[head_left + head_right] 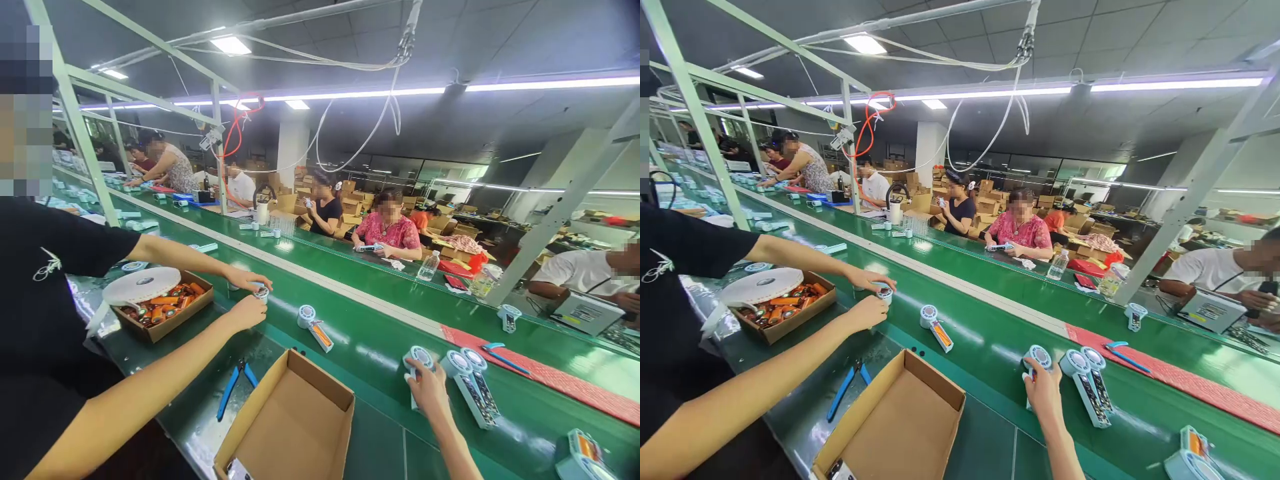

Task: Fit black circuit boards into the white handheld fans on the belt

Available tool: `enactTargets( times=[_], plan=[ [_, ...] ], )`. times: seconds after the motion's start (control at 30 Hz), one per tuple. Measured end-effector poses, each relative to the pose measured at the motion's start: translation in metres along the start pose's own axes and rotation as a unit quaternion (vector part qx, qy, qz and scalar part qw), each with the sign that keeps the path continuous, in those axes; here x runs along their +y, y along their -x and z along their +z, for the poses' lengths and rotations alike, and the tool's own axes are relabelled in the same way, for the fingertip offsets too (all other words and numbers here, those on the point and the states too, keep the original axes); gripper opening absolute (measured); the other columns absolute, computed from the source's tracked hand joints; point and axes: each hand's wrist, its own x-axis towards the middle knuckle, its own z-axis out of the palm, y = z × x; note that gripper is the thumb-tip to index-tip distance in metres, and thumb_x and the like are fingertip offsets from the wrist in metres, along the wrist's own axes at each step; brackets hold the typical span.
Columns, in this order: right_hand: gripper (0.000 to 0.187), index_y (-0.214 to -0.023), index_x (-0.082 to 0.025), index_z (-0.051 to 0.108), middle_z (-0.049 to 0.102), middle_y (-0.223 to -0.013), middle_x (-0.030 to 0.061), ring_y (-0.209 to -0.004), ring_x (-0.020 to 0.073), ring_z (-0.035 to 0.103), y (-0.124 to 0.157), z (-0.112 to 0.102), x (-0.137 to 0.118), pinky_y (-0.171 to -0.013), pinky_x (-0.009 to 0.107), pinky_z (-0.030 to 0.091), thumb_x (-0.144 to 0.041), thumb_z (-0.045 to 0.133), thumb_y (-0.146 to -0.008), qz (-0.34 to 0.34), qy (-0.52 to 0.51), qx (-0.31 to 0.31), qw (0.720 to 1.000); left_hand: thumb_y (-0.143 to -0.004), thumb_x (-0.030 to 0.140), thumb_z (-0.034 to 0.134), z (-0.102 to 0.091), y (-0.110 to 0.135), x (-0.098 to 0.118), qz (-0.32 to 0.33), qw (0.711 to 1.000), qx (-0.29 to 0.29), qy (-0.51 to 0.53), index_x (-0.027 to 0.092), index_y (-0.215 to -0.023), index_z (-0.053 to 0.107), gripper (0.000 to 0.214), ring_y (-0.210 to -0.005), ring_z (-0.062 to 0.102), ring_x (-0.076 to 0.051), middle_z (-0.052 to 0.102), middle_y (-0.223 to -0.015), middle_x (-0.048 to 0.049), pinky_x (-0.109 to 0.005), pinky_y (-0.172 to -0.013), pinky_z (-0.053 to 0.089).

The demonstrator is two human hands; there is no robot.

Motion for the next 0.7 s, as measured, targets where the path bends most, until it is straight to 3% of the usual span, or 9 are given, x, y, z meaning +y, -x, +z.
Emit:
enactTargets(
  times=[0.1,0.2,0.3,0.4,0.5,0.57,0.63,0.7],
  plan=[
    [0.035,-0.108,-0.016,0.075,0.072,-0.105,0.0135,-0.115,0.0317,0.063,0.007,0.002,-0.012,-0.095,0.039,0.048,-0.013,0.048,-0.087,0.000,-0.001,-0.031,1.000,-0.096,0.040,0.058,0.003,-0.009,0.000,0.016,0.999,0.025,-0.024,0.020,-0.120,0.063,0.031,-0.104,0.065,-0.022,0.065,-0.123,-0.0083,-0.044,-0.087,0.058],
    [0.022,-0.106,-0.018,0.073,0.072,-0.110,0.0093,-0.107,0.0249,0.066,-0.006,0.001,-0.042,-0.095,0.039,0.049,-0.018,0.055,-0.093,-0.039,-0.018,-0.070,0.997,-0.097,0.040,0.056,0.014,-0.014,0.007,0.033,0.998,0.025,-0.039,0.020,-0.119,0.063,0.030,-0.101,0.066,-0.021,0.066,-0.120,-0.0080,-0.042,-0.085,0.059],
    [0.025,-0.115,-0.017,0.067,0.067,-0.120,0.0074,-0.107,0.0220,0.065,-0.031,0.009,-0.097,-0.095,0.043,0.051,-0.034,0.062,-0.097,-0.098,-0.049,-0.102,0.989,-0.098,0.040,0.055,0.008,-0.011,0.018,0.042,0.997,0.027,-0.058,0.020,-0.116,0.065,0.029,-0.101,0.066,-0.021,0.067,-0.118,-0.0071,-0.041,-0.084,0.059],
    [0.030,-0.118,-0.016,0.064,0.065,-0.121,0.0077,-0.107,0.0225,0.065,-0.045,0.025,-0.161,-0.093,0.043,0.053,-0.040,0.059,-0.099,-0.154,-0.080,-0.135,0.976,-0.096,0.042,0.058,-0.022,0.005,0.033,0.041,0.995,0.039,-0.083,0.021,-0.118,0.064,0.031,-0.101,0.066,-0.021,0.066,-0.122,-0.0088,-0.042,-0.085,0.059],
    [0.031,-0.118,-0.015,0.063,0.064,-0.121,0.0083,-0.107,0.0235,0.064,-0.040,0.035,-0.204,-0.092,0.045,0.054,-0.039,0.062,-0.097,-0.175,-0.081,-0.158,0.969,-0.095,0.043,0.058,-0.060,0.040,0.053,0.030,0.992,0.057,-0.108,0.020,-0.120,0.063,0.034,-0.103,0.065,-0.021,0.064,-0.125,-0.0097,-0.042,-0.086,0.058],
    [0.030,-0.118,-0.015,0.062,0.063,-0.122,0.0086,-0.108,0.0236,0.063,-0.034,0.036,-0.215,-0.092,0.045,0.054,-0.035,0.064,-0.096,-0.173,-0.071,-0.167,0.968,-0.096,0.041,0.058,-0.074,0.074,0.065,0.021,0.991,0.062,-0.118,0.021,-0.121,0.063,0.032,-0.105,0.065,-0.022,0.064,-0.127,-0.0088,-0.042,-0.087,0.058],
    [0.026,-0.115,-0.015,0.063,0.064,-0.118,0.0080,-0.103,0.0217,0.064,-0.030,0.031,-0.212,-0.089,0.043,0.055,-0.034,0.064,-0.097,-0.167,-0.065,-0.179,0.967,-0.096,0.040,0.058,-0.069,0.114,0.072,0.012,0.991,0.050,-0.120,0.020,-0.122,0.062,0.033,-0.107,0.064,-0.024,0.063,-0.129,-0.0080,-0.043,-0.088,0.057],
    [0.025,-0.107,-0.014,0.065,0.067,-0.106,0.0054,-0.091,0.0179,0.066,-0.027,0.019,-0.197,-0.082,0.038,0.056,-0.037,0.063,-0.097,-0.154,-0.067,-0.196,0.966,-0.095,0.041,0.059,-0.045,0.159,0.073,0.003,0.993,0.018,-0.114,0.020,-0.123,0.062,0.035,-0.107,0.064,-0.024,0.062,-0.129,-0.0094,-0.043,-0.088,0.057]
  ],
)
